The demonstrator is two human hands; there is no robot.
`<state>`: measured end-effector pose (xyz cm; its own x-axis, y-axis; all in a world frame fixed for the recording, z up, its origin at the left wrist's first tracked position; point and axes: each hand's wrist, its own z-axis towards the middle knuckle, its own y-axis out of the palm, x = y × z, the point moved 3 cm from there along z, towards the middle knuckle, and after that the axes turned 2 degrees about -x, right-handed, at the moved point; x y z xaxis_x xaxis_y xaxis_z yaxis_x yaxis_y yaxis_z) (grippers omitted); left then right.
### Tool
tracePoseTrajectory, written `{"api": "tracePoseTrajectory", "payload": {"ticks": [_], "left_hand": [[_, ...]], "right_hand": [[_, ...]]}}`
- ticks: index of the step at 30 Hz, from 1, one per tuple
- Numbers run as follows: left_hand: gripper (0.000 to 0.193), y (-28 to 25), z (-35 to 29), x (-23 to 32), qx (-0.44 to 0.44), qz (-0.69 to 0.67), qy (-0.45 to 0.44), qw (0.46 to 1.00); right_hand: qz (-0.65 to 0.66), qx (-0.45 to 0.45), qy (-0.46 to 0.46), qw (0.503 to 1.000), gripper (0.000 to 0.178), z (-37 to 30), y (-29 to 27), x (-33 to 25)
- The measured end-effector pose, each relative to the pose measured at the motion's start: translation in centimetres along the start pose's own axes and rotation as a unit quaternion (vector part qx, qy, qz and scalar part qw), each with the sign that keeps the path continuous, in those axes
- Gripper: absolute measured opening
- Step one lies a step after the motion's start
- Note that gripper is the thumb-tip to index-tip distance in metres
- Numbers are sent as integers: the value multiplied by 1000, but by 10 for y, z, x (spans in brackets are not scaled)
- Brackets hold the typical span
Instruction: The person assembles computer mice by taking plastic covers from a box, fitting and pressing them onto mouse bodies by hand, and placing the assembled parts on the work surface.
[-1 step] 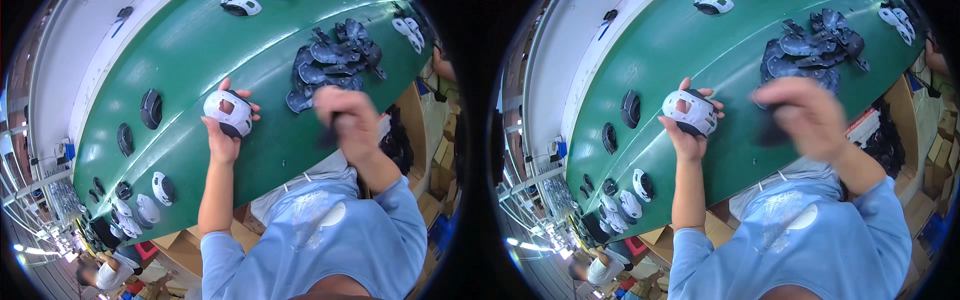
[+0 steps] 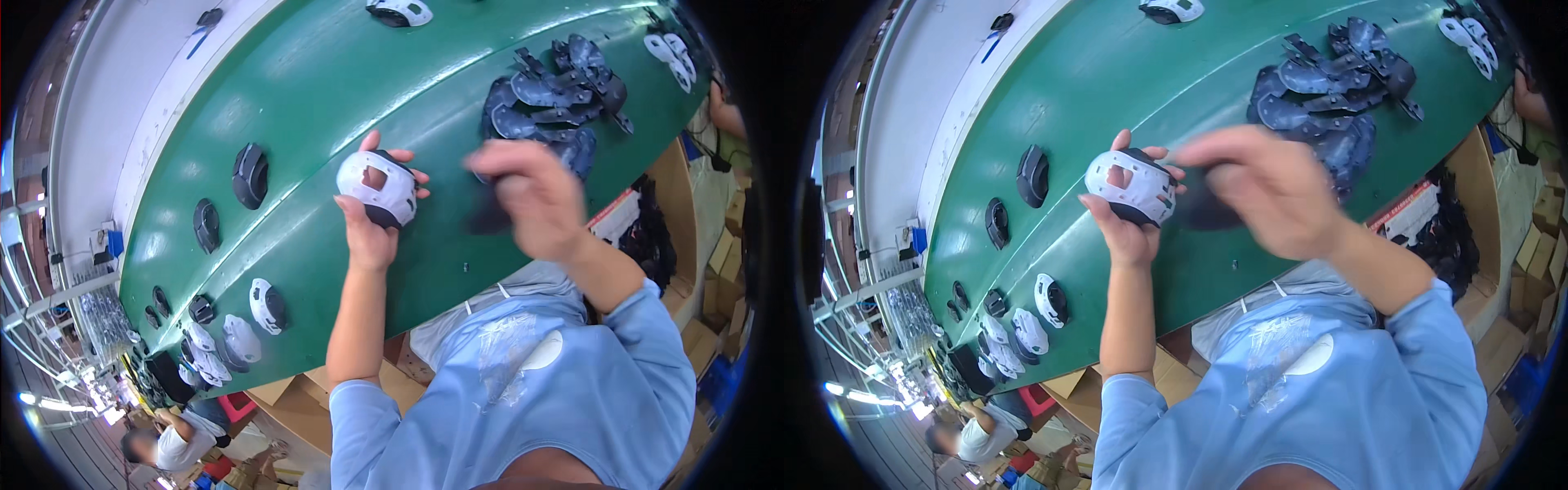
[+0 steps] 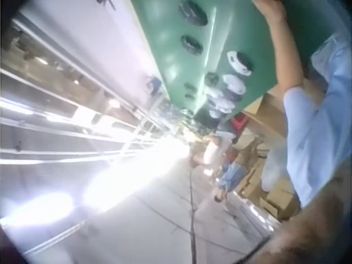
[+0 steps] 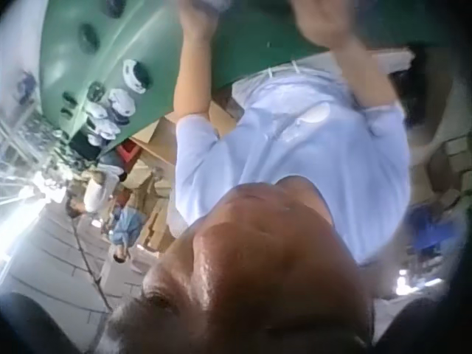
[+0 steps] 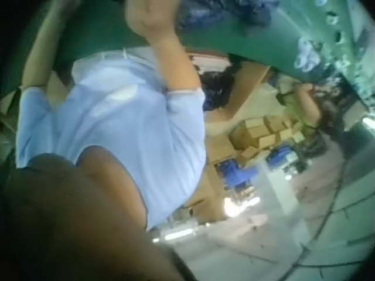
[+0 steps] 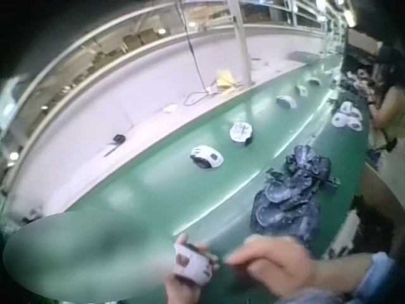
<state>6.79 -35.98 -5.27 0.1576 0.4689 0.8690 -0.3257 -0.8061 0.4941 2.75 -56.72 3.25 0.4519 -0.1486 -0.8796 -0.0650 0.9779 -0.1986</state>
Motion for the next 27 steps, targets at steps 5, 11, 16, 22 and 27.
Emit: {"api": "tracePoseTrajectory", "payload": {"ticks": [5, 11, 16, 22, 27], "left_hand": [[104, 10, -22, 0, 137, 49, 72, 987], [103, -16, -31, 4, 166, 37, 100, 980], [106, -25, -33, 10, 169, 119, 125, 970], [96, -31, -32, 5, 172, 154, 180, 956], [86, -40, -31, 6, 237, 159, 196, 938]], "right_hand": [[-77, -65, -94, 990, 28, 49, 93, 36], [-112, -18, -159, 981, 39, 29, 117, 58], [3, 19, -123, 992, 39, 29, 115, 65], [12, -59, -81, 995, 42, 20, 135, 71], [-94, -138, -79, 983, 50, 14, 145, 62]]}}
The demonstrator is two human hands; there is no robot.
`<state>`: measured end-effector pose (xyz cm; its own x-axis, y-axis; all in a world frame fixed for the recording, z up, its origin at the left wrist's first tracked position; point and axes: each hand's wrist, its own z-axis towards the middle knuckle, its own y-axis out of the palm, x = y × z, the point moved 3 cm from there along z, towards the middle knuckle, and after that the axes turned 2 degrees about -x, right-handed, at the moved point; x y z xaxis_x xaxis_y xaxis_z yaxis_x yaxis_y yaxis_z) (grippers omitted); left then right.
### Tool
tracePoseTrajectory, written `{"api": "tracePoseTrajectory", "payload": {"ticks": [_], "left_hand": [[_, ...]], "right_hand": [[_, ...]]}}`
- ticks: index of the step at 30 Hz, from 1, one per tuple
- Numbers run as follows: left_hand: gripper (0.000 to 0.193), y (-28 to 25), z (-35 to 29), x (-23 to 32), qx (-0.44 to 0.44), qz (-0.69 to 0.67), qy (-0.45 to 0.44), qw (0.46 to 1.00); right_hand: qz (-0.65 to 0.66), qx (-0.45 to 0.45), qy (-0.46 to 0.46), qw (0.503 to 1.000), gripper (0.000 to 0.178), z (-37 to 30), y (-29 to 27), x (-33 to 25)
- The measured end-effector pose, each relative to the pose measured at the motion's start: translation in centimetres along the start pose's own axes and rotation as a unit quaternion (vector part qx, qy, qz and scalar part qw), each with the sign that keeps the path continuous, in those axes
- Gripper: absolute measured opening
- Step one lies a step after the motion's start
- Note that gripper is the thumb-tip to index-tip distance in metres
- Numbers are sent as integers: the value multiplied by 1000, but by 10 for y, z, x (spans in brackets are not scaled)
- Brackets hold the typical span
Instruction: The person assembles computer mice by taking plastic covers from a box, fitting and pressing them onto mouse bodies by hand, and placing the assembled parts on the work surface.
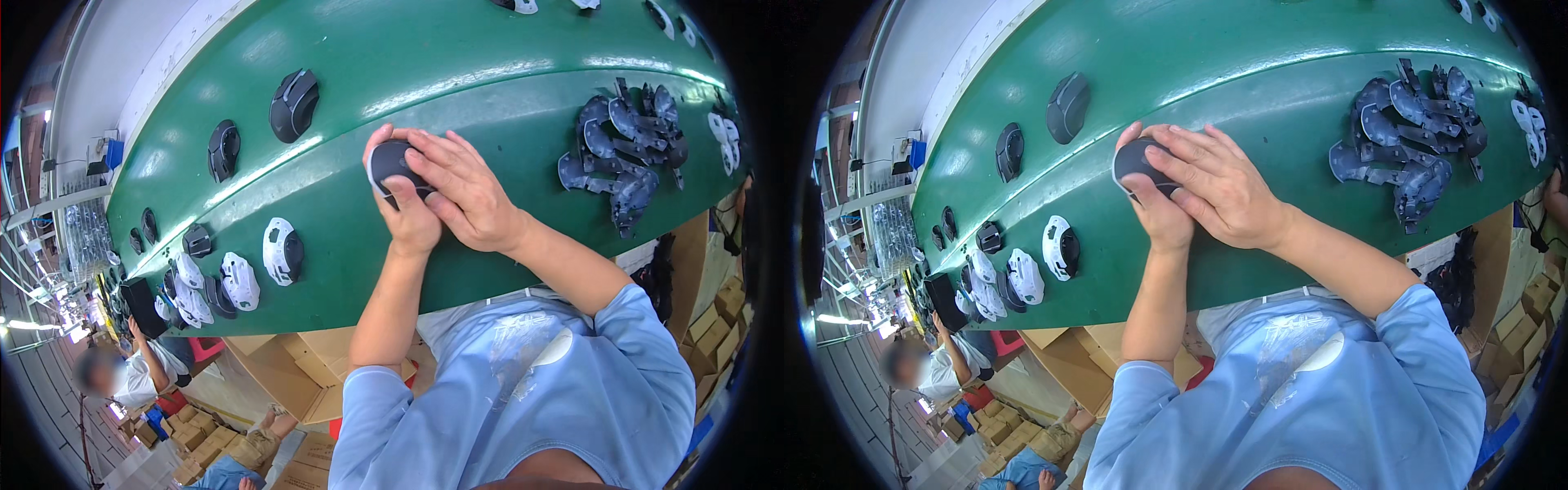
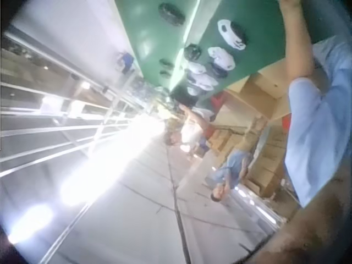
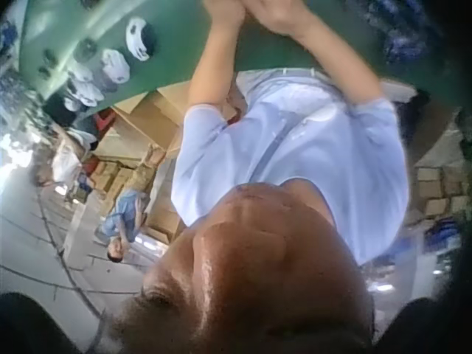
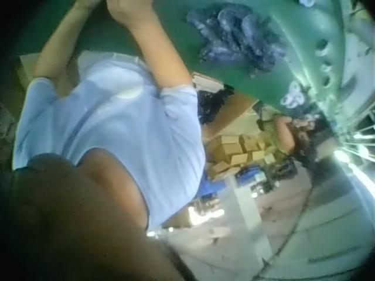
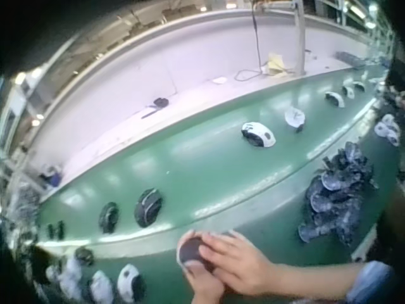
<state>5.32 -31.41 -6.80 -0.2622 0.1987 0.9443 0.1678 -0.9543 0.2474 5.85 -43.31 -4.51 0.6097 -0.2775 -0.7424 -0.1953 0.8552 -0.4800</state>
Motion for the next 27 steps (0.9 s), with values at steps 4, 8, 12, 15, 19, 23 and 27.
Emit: {"api": "tracePoseTrajectory", "payload": {"ticks": [4, 8, 12, 15, 19, 23, 27], "left_hand": [[71, -6, 9, 10, -50, -255, -61, 964], [66, -3, 16, 10, -38, -328, -32, 943], [63, -8, 16, 5, -122, -424, -50, 896], [62, -11, 19, -3, -135, -440, -56, 886], [62, -9, 19, -3, -161, -467, -54, 868], [62, -13, 14, -1, -155, -469, -67, 867], [60, -10, 14, 0, -151, -450, -66, 878]], "right_hand": [[-51, 40, -95, 993, 51, -3, -9, 8], [171, 92, 127, 973, 55, -10, -6, 17], [579, -69, 203, 786, 62, -9, 8, 28], [578, -86, 210, 784, 62, -9, 8, 29], [567, -125, 233, 780, 53, -14, 7, 24], [550, -148, 249, 783, 48, -13, 10, 25], [496, -194, 299, 792, 49, -11, 6, 26]]}}
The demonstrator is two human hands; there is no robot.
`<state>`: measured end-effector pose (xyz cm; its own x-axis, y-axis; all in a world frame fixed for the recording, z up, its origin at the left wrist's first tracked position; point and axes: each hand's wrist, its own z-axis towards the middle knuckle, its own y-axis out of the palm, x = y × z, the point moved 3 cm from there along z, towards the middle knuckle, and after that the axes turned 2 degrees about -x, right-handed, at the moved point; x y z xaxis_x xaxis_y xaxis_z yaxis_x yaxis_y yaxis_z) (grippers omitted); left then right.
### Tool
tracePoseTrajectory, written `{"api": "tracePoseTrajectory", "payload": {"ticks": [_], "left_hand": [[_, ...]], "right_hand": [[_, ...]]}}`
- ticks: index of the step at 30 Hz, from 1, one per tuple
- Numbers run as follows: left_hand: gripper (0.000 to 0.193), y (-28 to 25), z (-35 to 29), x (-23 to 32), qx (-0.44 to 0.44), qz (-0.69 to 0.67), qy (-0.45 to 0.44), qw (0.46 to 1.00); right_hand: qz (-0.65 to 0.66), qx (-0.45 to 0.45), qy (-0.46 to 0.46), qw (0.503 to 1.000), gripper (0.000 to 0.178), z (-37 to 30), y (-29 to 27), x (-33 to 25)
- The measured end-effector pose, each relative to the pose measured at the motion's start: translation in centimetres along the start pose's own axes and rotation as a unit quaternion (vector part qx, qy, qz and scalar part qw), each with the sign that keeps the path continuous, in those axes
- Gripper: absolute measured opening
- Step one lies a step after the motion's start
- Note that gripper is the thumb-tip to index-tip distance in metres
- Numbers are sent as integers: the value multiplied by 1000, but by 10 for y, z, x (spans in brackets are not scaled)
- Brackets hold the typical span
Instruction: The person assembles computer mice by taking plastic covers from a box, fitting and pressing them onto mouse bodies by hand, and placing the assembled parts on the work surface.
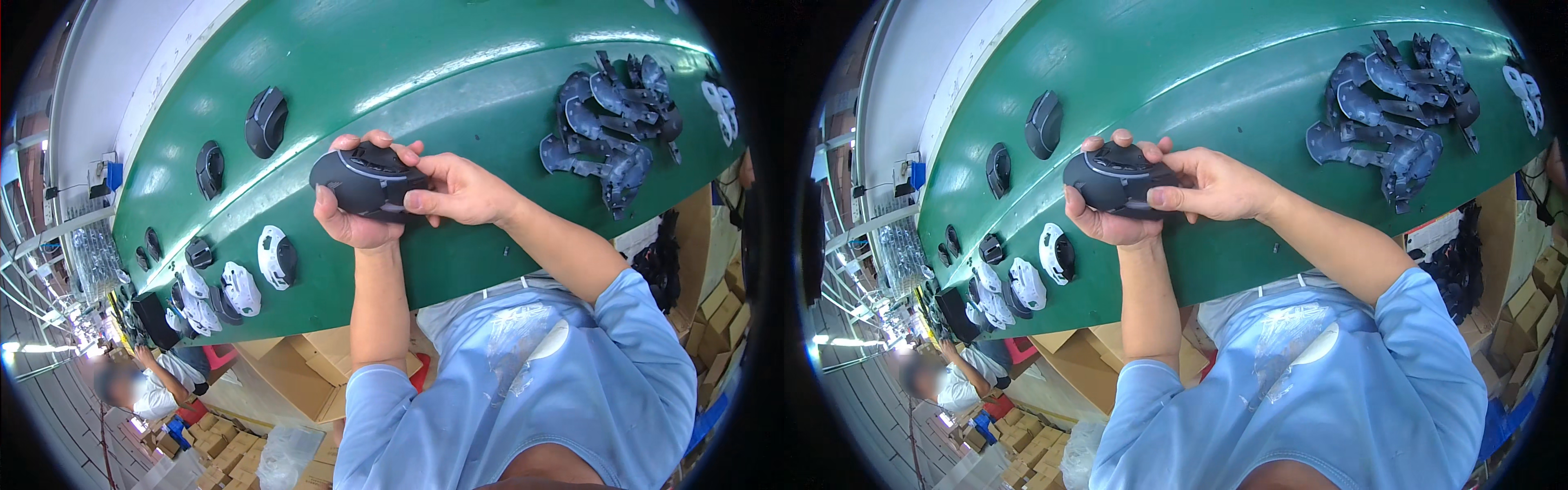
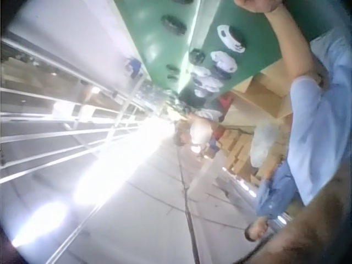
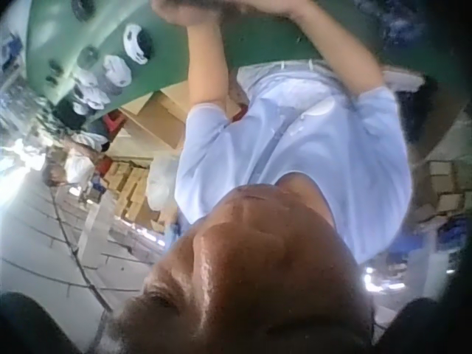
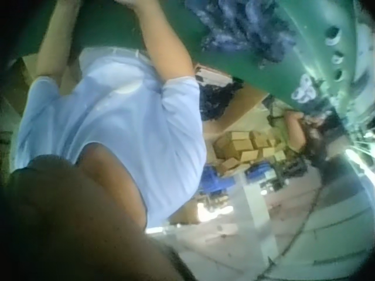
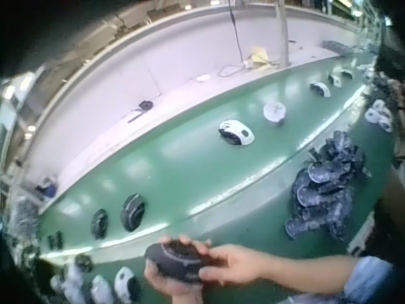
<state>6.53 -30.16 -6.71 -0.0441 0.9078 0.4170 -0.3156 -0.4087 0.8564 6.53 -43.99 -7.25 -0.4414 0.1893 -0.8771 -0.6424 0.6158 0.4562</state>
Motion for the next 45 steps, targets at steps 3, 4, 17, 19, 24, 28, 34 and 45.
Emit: {"api": "tracePoseTrajectory", "payload": {"ticks": [3, 4, 17, 19, 24, 28, 34, 45], "left_hand": [[60, 1, 1, -1, 31, 39, 12, 999], [60, 0, 0, 0, 56, 78, 21, 995], [58, 13, -1, 3, 115, 504, 25, 855], [53, 13, -5, 1, 65, 571, 127, 809], [50, 13, -18, -4, 196, 569, 57, 797], [54, -3, -31, 5, 212, 636, 82, 737], [59, -20, -8, -1, 217, 451, -36, 865], [57, -36, 196, 54, 57, 910, 75, 404]], "right_hand": [[34, 43, -12, 998, 55, 1, -2, 0], [67, 66, -38, 995, 58, 2, -2, 1], [-23, 125, -189, 974, 64, 5, -5, -10], [-87, 146, -213, 962, 57, 2, -4, -17], [-90, 145, -214, 962, 46, -2, -7, -7], [-95, 178, -251, 947, 46, 0, -3, -4], [-141, 229, -286, 920, 56, 11, -7, 7], [-420, 262, -499, 712, 17, -222, -1, -20]]}}
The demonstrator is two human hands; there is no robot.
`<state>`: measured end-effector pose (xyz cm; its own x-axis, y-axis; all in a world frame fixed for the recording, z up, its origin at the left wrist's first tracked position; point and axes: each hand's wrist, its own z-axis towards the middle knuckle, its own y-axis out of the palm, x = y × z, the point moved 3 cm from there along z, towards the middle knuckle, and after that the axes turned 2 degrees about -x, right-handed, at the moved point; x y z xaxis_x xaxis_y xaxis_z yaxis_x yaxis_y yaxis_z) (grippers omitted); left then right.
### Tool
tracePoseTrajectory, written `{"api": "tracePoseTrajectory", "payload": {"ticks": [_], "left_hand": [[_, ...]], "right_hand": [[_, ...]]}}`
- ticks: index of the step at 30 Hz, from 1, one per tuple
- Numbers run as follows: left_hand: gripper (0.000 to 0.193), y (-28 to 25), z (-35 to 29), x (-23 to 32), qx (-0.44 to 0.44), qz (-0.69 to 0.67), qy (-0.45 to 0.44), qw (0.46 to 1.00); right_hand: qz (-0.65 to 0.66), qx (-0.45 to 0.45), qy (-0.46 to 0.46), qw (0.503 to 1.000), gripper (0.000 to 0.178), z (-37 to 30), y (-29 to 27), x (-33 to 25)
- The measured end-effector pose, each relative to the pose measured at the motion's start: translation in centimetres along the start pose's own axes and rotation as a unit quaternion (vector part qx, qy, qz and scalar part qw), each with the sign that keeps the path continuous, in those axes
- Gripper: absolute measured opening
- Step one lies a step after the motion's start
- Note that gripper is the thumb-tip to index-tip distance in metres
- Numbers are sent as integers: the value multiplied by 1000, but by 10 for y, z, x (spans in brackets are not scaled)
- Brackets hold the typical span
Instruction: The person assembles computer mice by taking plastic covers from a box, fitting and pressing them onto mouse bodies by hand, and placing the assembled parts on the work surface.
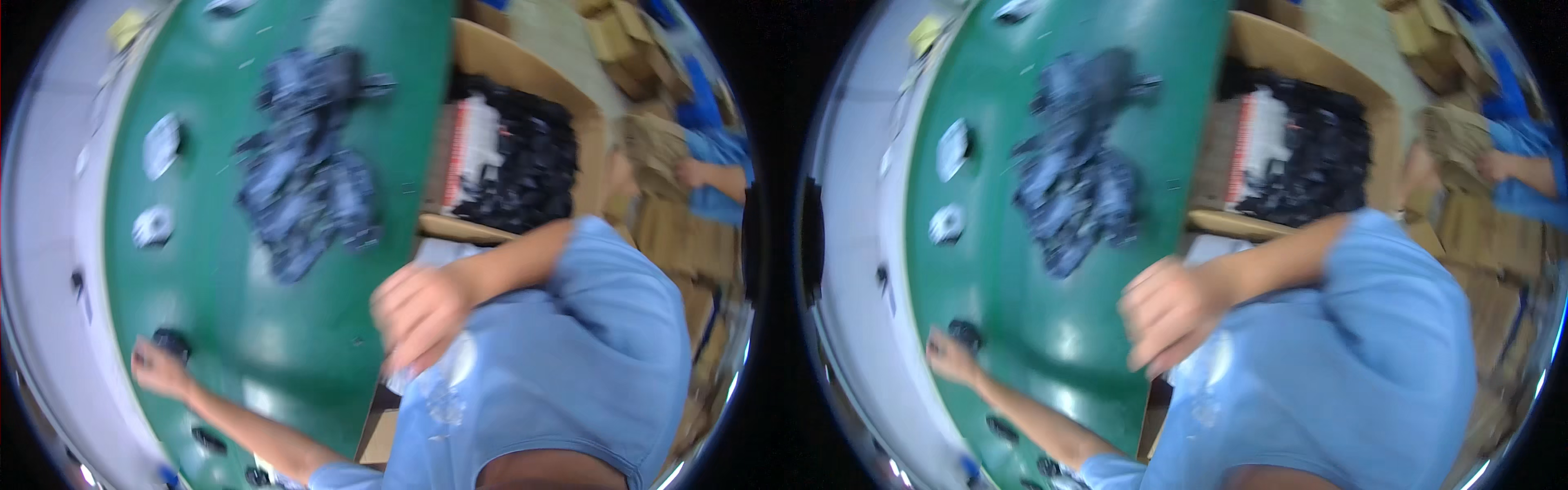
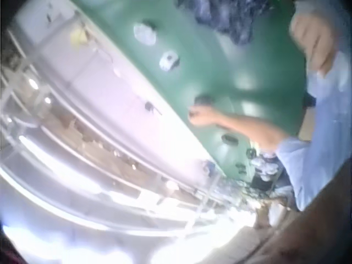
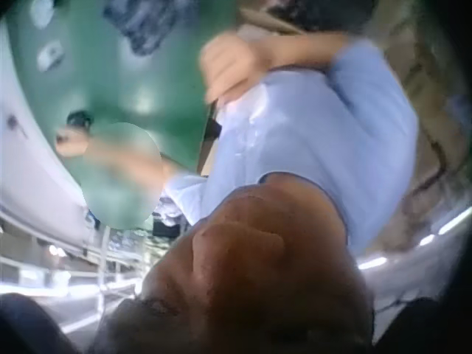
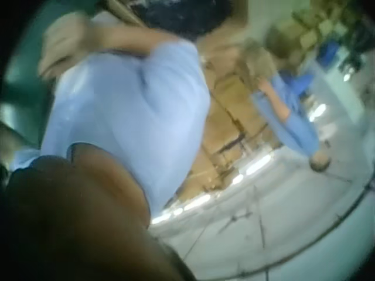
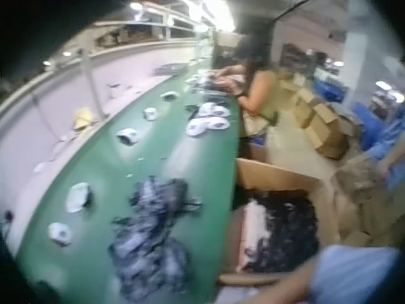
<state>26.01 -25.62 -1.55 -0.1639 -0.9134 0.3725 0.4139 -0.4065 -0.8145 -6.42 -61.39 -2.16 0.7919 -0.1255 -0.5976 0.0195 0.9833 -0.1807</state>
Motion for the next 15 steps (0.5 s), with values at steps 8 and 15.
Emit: {"api": "tracePoseTrajectory", "payload": {"ticks": [8, 15], "left_hand": [[73, 118, 28, 138, -176, 171, 330, 911], [82, 117, 91, 127, -471, 195, 170, 843]], "right_hand": [[-119, 365, 316, 868, 20, -104, -153, 2], [-266, 365, 492, 744, 19, -176, -230, 18]]}}
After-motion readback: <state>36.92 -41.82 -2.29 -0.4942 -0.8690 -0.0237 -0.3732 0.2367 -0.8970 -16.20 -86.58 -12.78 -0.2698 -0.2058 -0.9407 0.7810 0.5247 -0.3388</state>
